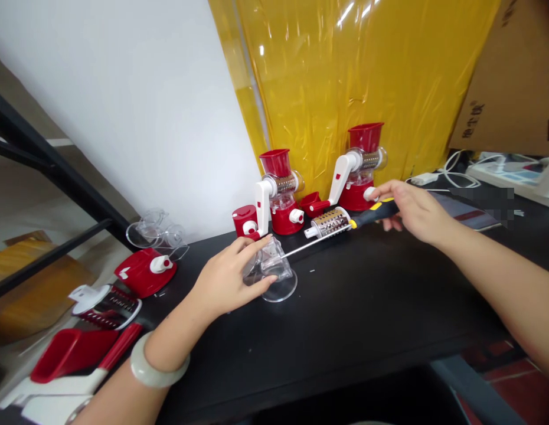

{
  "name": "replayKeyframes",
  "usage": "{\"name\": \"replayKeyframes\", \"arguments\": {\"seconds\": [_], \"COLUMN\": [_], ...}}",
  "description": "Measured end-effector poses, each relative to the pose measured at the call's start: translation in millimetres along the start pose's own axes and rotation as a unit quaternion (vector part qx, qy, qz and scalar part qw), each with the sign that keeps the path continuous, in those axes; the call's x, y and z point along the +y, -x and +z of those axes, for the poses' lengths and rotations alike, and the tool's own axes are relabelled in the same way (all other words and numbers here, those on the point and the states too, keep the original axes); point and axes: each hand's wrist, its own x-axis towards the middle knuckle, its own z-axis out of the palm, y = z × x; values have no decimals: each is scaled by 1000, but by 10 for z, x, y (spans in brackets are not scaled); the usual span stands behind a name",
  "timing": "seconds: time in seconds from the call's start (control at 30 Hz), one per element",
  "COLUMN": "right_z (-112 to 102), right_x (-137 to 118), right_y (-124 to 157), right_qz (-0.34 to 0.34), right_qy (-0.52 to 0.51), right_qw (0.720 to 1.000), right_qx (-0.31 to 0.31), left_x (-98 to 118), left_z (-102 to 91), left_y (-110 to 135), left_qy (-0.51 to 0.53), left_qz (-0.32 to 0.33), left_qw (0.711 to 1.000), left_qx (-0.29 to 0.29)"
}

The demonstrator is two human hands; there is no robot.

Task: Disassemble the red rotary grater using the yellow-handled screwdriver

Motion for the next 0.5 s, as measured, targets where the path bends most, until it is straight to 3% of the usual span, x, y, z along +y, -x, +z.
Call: {"name": "replayKeyframes", "arguments": {"seconds": [0.1, 0.17, 0.33, 0.4, 0.5], "right_z": [-12, 4, 59, 67, 58], "right_x": [6, -24, -88, -69, -2], "right_y": [-4, -9, -15, -17, -13], "right_qz": [-28, -53, -56, -43, -36], "right_qy": [73, -10, -227, -245, -192], "right_qw": [996, 996, 972, 968, 981], "right_qx": [50, 64, 29, 16, -1], "left_x": [3, 6, 7, 2, -4], "left_z": [-2, -3, -5, -4, 0], "left_y": [1, -2, -3, 4, 13], "left_qy": [-2, -6, 1, -1, -1], "left_qz": [3, 4, 6, 4, 5], "left_qw": [1000, 1000, 1000, 1000, 1000], "left_qx": [3, 4, 2, 2, 2]}}
